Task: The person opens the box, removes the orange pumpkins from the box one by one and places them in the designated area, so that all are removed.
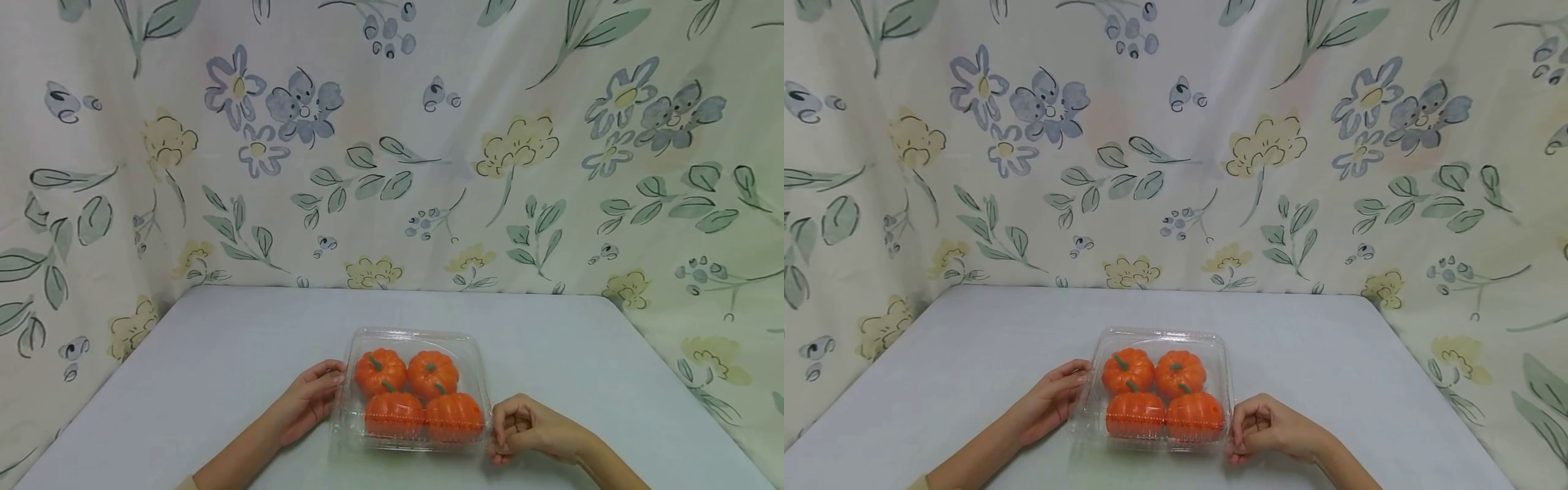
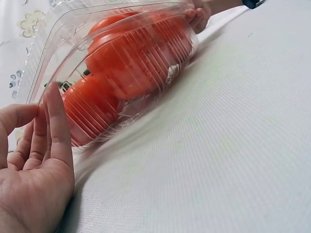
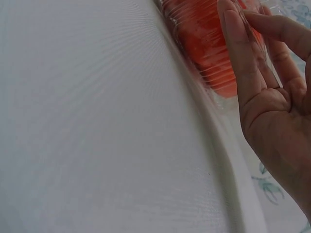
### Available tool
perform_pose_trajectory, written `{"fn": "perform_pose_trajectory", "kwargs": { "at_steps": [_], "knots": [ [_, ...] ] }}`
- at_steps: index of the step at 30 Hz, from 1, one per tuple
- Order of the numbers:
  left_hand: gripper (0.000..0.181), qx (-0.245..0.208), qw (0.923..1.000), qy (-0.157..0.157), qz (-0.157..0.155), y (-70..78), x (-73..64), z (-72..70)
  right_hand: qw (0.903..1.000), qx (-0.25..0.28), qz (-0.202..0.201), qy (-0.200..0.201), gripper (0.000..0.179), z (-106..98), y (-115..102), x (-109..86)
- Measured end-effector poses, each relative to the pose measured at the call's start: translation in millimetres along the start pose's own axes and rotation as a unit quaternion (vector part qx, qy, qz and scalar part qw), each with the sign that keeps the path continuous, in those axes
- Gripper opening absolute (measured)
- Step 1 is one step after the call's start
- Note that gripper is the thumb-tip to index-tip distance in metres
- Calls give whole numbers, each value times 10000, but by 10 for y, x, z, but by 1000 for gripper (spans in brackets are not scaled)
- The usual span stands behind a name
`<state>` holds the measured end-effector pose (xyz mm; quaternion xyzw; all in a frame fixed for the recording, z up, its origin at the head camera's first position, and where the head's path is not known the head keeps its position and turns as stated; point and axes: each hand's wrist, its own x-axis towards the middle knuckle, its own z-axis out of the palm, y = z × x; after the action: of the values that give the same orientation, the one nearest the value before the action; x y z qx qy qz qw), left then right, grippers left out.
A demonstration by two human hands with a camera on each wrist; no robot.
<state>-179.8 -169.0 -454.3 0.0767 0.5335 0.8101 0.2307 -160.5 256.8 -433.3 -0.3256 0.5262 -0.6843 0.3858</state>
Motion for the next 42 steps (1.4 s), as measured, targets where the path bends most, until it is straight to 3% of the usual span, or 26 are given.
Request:
{"fn": "perform_pose_trajectory", "kwargs": {
  "at_steps": [13, 23, 34, 42],
  "knots": [
    [17, -7, 10000, -70, -31, 7, 11, -11, 9999, 81, -38, -129, 19, -49, -3, -25],
    [18, -48, 9998, -184, 102, -12, 16, -13, 9990, -193, -348, -219, 6, -78, -20, -41],
    [20, -83, 9991, -375, 195, -14, 14, -17, 9970, -746, -174, 86, 8, -112, -89, -67],
    [19, -33, 9990, -403, 207, -13, 24, -25, 9917, -1158, -478, 294, 13, -133, -114, -79]
  ]
}}
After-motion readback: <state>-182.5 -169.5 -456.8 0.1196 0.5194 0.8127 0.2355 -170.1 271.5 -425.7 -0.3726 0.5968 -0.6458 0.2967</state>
